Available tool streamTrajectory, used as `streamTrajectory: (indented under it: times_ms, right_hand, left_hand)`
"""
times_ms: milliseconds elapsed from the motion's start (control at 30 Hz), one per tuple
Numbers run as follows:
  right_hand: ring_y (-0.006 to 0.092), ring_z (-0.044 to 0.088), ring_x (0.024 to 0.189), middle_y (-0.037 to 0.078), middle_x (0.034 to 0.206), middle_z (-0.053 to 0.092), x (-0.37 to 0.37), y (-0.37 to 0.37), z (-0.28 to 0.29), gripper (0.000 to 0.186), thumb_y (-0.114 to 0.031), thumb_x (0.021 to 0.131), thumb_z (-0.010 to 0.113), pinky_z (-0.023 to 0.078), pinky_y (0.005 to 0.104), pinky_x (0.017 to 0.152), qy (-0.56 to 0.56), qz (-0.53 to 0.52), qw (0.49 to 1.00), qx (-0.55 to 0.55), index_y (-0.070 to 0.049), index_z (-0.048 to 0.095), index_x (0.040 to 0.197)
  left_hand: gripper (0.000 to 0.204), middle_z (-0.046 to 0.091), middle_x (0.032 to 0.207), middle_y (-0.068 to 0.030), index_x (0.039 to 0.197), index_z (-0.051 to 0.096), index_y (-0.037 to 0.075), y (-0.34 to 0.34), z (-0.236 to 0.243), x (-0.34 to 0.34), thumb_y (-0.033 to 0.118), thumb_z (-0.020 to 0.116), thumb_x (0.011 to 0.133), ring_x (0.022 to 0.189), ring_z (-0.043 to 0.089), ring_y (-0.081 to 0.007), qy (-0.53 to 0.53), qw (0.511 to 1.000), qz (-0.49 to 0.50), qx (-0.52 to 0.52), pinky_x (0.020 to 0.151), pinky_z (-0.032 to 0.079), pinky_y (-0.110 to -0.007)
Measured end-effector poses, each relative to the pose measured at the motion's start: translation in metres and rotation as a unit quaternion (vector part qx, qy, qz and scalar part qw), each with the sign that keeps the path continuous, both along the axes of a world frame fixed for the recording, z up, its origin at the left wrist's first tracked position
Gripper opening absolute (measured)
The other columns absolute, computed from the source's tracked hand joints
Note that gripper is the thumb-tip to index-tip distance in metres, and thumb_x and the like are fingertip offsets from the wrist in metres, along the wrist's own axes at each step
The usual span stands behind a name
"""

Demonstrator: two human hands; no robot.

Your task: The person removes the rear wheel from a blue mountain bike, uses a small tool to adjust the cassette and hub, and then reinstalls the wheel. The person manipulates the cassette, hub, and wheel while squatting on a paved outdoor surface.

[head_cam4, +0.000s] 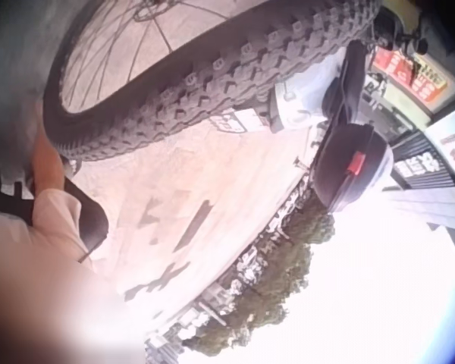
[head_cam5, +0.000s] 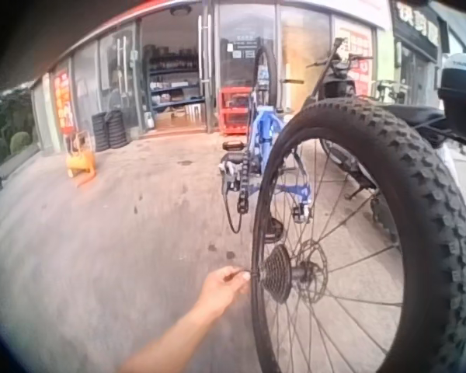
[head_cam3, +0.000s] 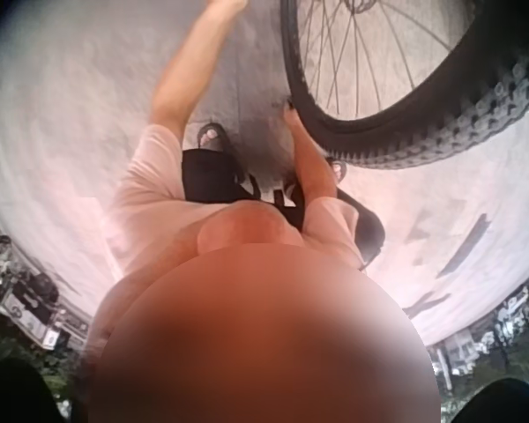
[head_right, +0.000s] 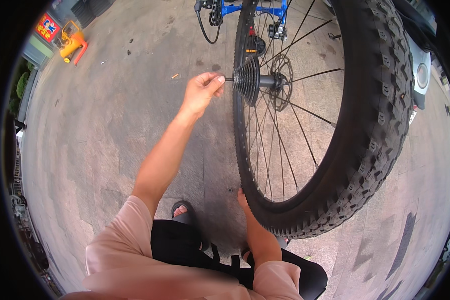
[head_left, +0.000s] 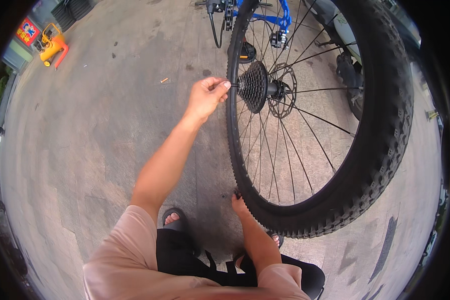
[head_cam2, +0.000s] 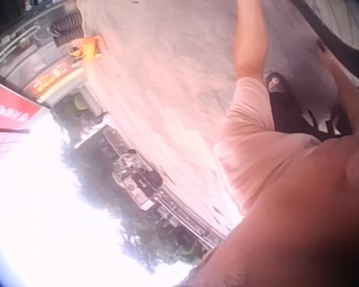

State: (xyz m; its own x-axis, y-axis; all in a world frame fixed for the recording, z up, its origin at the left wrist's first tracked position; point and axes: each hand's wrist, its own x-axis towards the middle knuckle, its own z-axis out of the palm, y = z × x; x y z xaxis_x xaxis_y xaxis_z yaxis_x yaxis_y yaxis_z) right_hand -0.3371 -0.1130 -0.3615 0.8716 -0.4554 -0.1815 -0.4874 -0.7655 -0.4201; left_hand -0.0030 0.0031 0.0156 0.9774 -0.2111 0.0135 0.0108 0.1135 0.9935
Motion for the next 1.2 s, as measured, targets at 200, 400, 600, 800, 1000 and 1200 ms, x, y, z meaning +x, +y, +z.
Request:
streamTrajectory:
  times_ms: [200,400,600,800,1000,1200]
  right_hand:
    - [0.0372,0.045,0.126,0.022,0.132,0.052,0.003,0.002,0.022,0.061,-0.039,0.082,0.065,0.032,0.042,0.108,-0.013,-0.01,0.999,0.031,-0.001,0.053,0.128]
    - [0.0396,0.041,0.129,0.024,0.136,0.048,-0.008,-0.008,-0.031,0.065,-0.043,0.083,0.061,0.028,0.0429,0.111,-0.234,0.105,0.897,-0.361,0.0,0.051,0.13]
    - [0.0405,0.044,0.127,0.025,0.134,0.049,-0.005,-0.008,-0.029,0.067,-0.047,0.083,0.059,0.03,0.0431,0.11,0.014,-0.012,1.0,-0.013,0.002,0.052,0.128]
    - [0.0405,0.044,0.126,0.024,0.134,0.05,0.008,0.005,0.017,0.067,-0.048,0.083,0.059,0.031,0.0428,0.11,0.067,-0.038,0.993,0.092,0.002,0.053,0.127]
    - [0.0393,0.044,0.127,0.023,0.135,0.049,-0.001,-0.007,-0.01,0.068,-0.05,0.085,0.055,0.03,0.0411,0.11,0.038,-0.035,0.999,-0.003,0.001,0.052,0.13]
    - [0.0389,0.041,0.129,0.023,0.137,0.047,0.001,-0.003,-0.007,0.069,-0.051,0.086,0.053,0.028,0.0406,0.111,0.077,-0.036,0.996,0.028,0.001,0.051,0.13]
  left_hand:
    - [0.026,0.063,0.08,-0.0044,0.101,0.064,-0.003,0.0,-0.004,0.002,0.02,0.067,0.089,0.067,0.058,-0.0114,0.022,1.0,0.004,0.02,0.061,0.047,-0.026]
    - [0.025,0.064,0.082,-0.0046,0.104,0.064,-0.003,-0.005,0.0,-0.002,0.015,0.068,0.088,0.068,0.058,-0.0115,-0.002,1.0,0.016,-0.024,0.062,0.047,-0.025]
    - [0.023,0.065,0.086,-0.004,0.108,0.064,-0.001,-0.011,-0.006,-0.003,0.01,0.066,0.088,0.073,0.06,-0.0112,-0.021,0.999,0.015,-0.037,0.066,0.049,-0.024]
    - [0.021,0.067,0.098,-0.006,0.109,0.064,0.002,0.0,-0.01,0.001,0.007,0.062,0.089,0.083,0.062,-0.0124,0.007,0.993,0.052,-0.103,0.07,0.049,-0.025]
    - [0.021,0.068,0.104,-0.007,0.111,0.062,0.005,-0.01,-0.003,0.002,0.01,0.06,0.091,0.096,0.06,-0.0123,-0.028,0.989,0.054,-0.134,0.077,0.047,-0.027]
    - [0.026,0.068,0.107,-0.0062,0.113,0.061,0.007,-0.005,-0.004,0.002,0.023,0.057,0.094,0.102,0.059,-0.0125,-0.046,0.997,0.032,-0.046,0.084,0.042,-0.029]
